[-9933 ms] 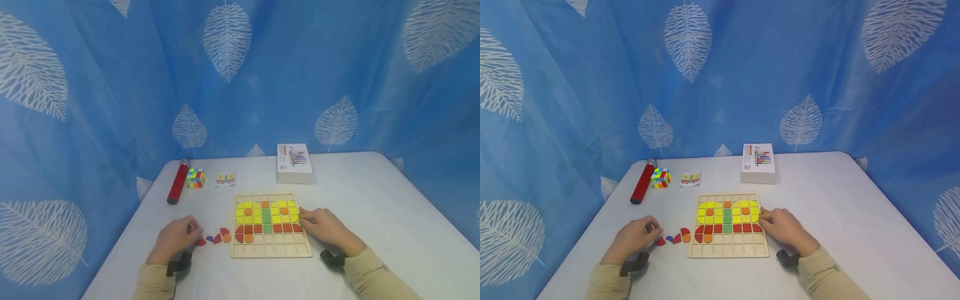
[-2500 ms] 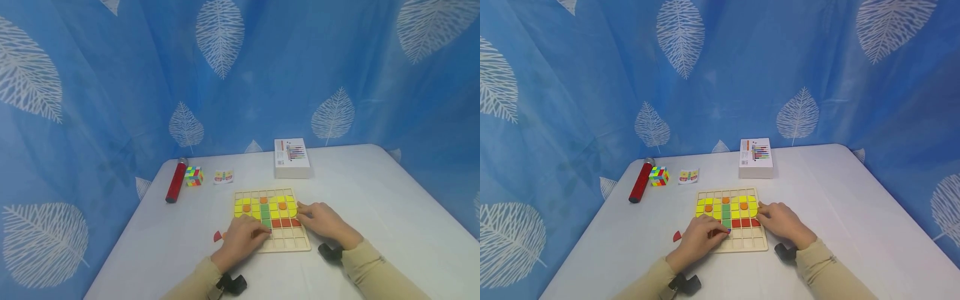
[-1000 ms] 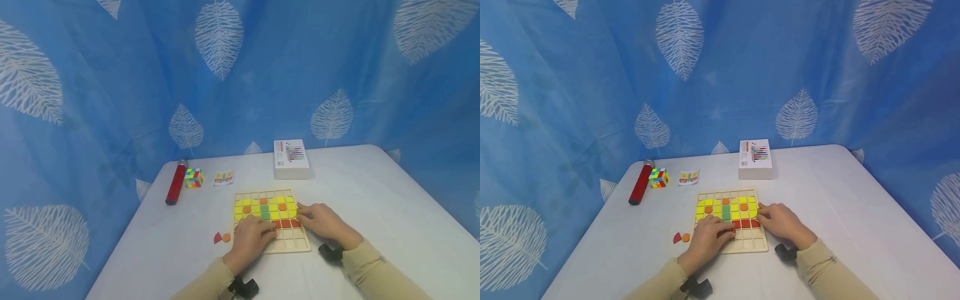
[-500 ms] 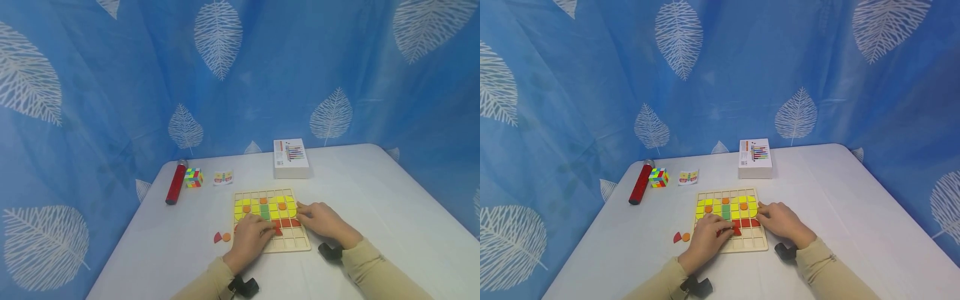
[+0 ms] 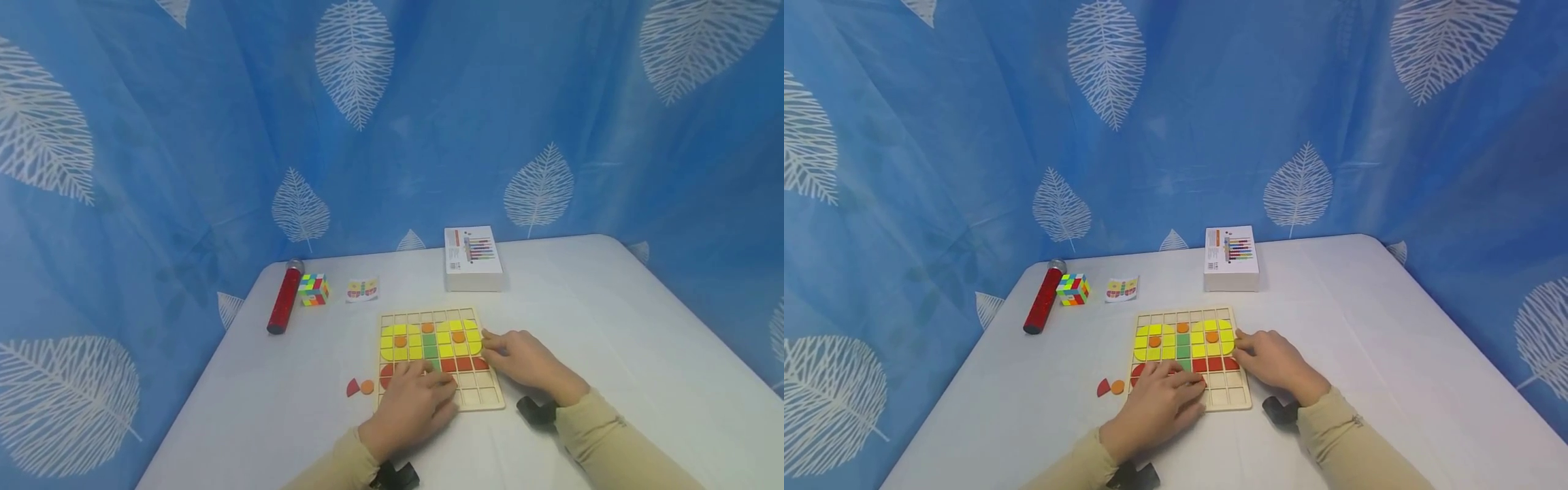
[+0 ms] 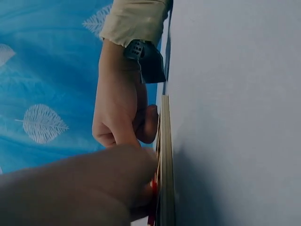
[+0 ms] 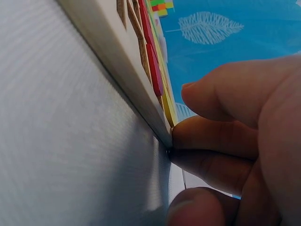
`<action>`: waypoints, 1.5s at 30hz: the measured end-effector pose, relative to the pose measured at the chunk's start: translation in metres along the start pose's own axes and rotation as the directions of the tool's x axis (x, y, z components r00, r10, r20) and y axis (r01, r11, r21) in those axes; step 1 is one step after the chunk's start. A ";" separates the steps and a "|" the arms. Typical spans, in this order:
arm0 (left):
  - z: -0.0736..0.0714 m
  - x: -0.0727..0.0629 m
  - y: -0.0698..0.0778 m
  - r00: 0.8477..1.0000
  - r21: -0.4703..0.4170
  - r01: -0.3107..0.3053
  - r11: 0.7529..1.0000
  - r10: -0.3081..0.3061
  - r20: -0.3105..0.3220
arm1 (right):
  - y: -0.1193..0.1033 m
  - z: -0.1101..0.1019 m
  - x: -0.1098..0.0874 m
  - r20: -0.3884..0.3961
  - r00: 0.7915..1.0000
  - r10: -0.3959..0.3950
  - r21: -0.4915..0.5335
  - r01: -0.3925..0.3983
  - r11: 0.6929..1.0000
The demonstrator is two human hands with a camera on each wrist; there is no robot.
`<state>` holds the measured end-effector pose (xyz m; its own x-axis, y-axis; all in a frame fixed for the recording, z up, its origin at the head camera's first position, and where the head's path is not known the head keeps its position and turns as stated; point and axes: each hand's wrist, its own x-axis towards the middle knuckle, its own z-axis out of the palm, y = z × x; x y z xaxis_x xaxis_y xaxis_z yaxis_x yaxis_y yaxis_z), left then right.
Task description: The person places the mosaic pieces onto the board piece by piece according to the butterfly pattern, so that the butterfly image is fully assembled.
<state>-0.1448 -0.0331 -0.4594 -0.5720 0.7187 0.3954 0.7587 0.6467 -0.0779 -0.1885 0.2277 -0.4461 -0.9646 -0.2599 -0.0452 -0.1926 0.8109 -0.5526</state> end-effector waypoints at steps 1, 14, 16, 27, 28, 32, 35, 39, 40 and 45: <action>-0.002 -0.001 -0.001 1.000 -0.014 -0.008 1.000 0.008 0.005 | 0.000 0.000 0.000 0.001 1.000 -0.003 0.001 0.003 1.000; 0.003 -0.003 -0.012 0.989 -0.226 0.063 0.972 -0.030 0.147 | 0.000 0.000 0.001 0.004 1.000 -0.008 -0.018 0.008 1.000; 0.002 -0.003 -0.013 0.988 -0.234 0.092 0.968 -0.060 0.140 | 0.000 0.000 0.001 0.007 1.000 -0.003 -0.012 0.003 1.000; -0.044 -0.031 -0.082 0.774 -0.224 0.634 0.741 -0.606 0.186 | 0.001 0.000 0.002 0.014 1.000 -0.007 -0.011 0.007 1.000; -0.047 -0.035 -0.088 0.737 -0.224 0.675 0.703 -0.631 0.242 | 0.002 0.000 0.002 0.013 1.000 -0.007 -0.016 0.008 1.000; -0.048 -0.046 -0.102 0.668 -0.227 0.726 0.649 -0.584 0.461 | 0.003 0.000 0.003 0.018 1.000 0.007 -0.013 -0.007 1.000; -0.044 -0.047 -0.103 0.664 -0.252 0.717 0.650 -0.524 0.534 | 0.002 0.000 0.002 0.026 1.000 0.016 -0.004 -0.016 1.000; -0.041 -0.044 -0.101 0.671 -0.259 0.708 0.658 -0.511 0.537 | 0.001 -0.001 0.001 0.035 0.999 0.028 0.002 -0.028 1.000; -0.041 -0.044 -0.100 0.673 -0.259 0.709 0.656 -0.519 0.527 | 0.000 -0.002 0.001 0.035 0.999 0.032 0.002 -0.032 0.999; -0.039 -0.035 -0.089 0.724 -0.289 0.687 0.667 -0.593 0.353 | -0.001 -0.001 0.002 0.034 0.999 0.025 0.004 -0.025 1.000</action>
<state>-0.1803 -0.1253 -0.4308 -0.9739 0.2268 0.0098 0.2031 0.8513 0.4837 -0.1902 0.2267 -0.4445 -0.9625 -0.2569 -0.0872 -0.1674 0.8152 -0.5545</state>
